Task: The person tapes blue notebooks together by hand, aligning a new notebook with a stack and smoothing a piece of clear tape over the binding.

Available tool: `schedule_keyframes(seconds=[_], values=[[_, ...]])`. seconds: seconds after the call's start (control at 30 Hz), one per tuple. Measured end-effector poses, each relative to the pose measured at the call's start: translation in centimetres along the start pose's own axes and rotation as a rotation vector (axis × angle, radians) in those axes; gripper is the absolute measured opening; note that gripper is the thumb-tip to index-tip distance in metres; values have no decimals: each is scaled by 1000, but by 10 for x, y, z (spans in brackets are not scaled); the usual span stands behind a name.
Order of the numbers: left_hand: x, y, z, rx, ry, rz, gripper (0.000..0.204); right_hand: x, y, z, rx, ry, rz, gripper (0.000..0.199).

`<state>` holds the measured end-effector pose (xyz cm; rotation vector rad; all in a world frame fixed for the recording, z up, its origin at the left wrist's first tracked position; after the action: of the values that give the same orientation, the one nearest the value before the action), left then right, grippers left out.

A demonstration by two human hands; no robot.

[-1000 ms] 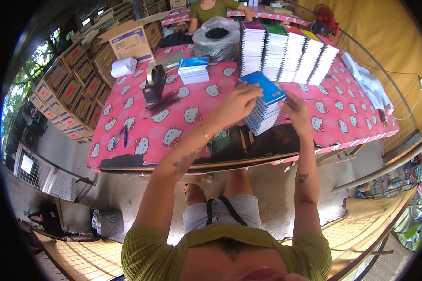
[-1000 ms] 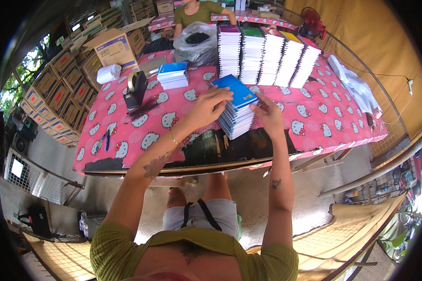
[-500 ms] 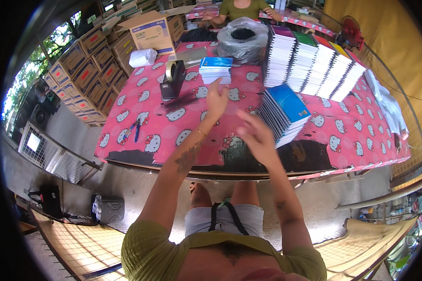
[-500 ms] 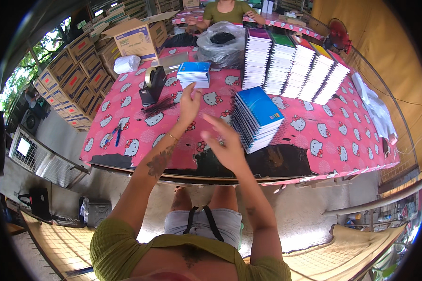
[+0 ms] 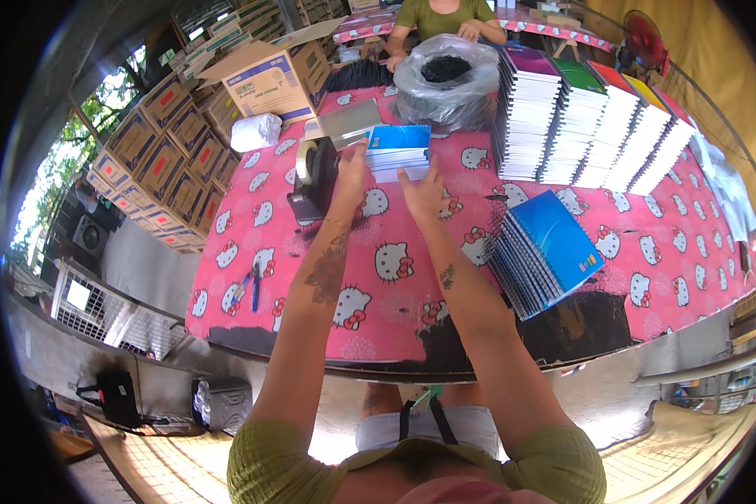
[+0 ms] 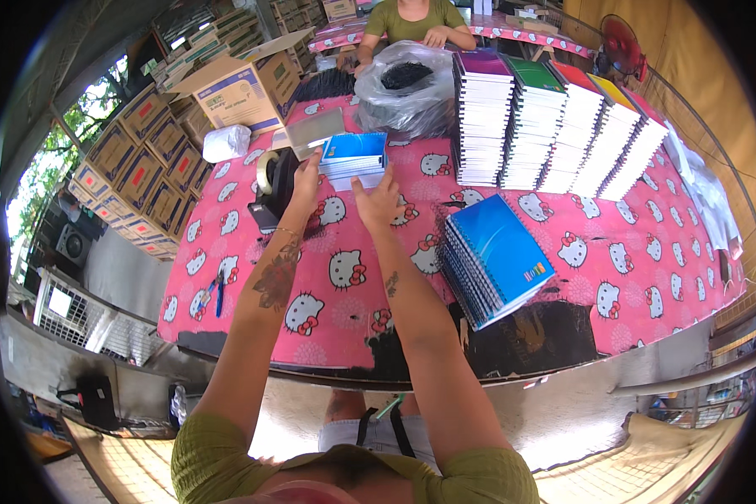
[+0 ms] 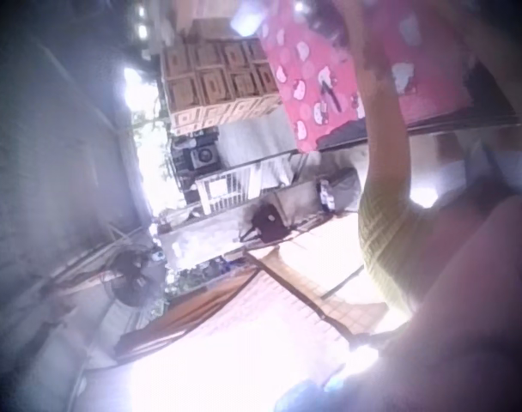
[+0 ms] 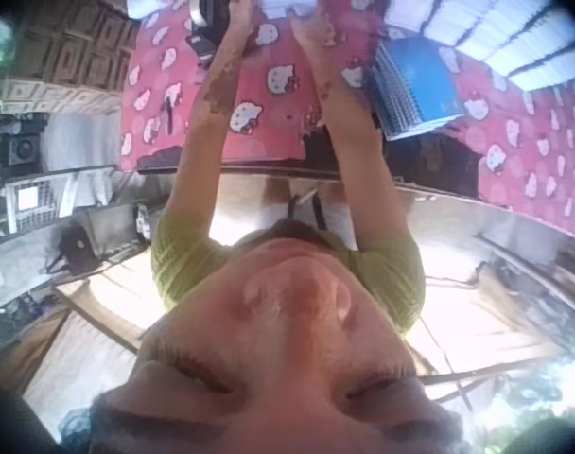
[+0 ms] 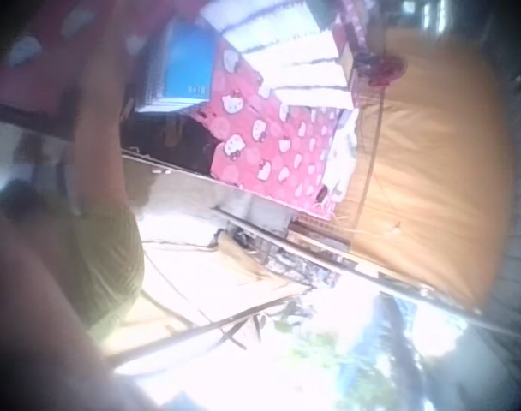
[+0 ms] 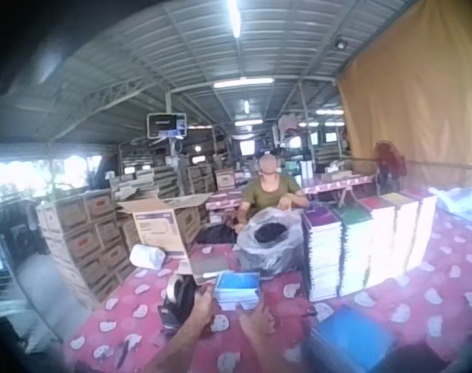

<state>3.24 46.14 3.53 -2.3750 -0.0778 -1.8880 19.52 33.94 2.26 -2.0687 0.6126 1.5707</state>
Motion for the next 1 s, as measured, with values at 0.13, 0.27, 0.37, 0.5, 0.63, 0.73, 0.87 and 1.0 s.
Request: schedule_keyframes(seconds=[0.13, 0.27, 0.37, 0.5, 0.63, 0.73, 0.87, 1.0], values=[[10, 5, 24, -120, 49, -215, 66, 20, -9, 8, 135, 82, -248, 71], [16, 4, 11, -204, 142, -234, 64, 19, -9, 10, 268, -11, -408, 54], [16, 2, 5, -212, 140, -241, 67, 14, -6, 12, 252, 4, -408, 51], [15, 2, 4, -160, 146, -256, 62, 13, -6, 11, 210, 75, -436, 49], [12, -4, 5, -249, 112, -243, 55, 15, -9, 8, 185, 126, -408, 49], [3, -12, 0, -202, 153, -215, 49, 12, -6, 13, 186, 101, -371, 55], [11, -11, -16, -68, 139, -163, 44, 13, -8, 18, 197, 66, -318, 63], [69, 28, -65, 232, -241, 290, 43, 9, 4, 21, 138, -14, -269, 62]])
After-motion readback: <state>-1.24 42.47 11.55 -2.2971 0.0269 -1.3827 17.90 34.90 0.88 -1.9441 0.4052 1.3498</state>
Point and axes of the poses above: each hand's wrist, its own y-axis away from the middle knuckle, its own z-axis out of the palm, x = y × z, the point moved 4 cm from there along -y, towards the middle knuckle, and after that the axes turned 12 degrees about -y, right-handed, at the moved point
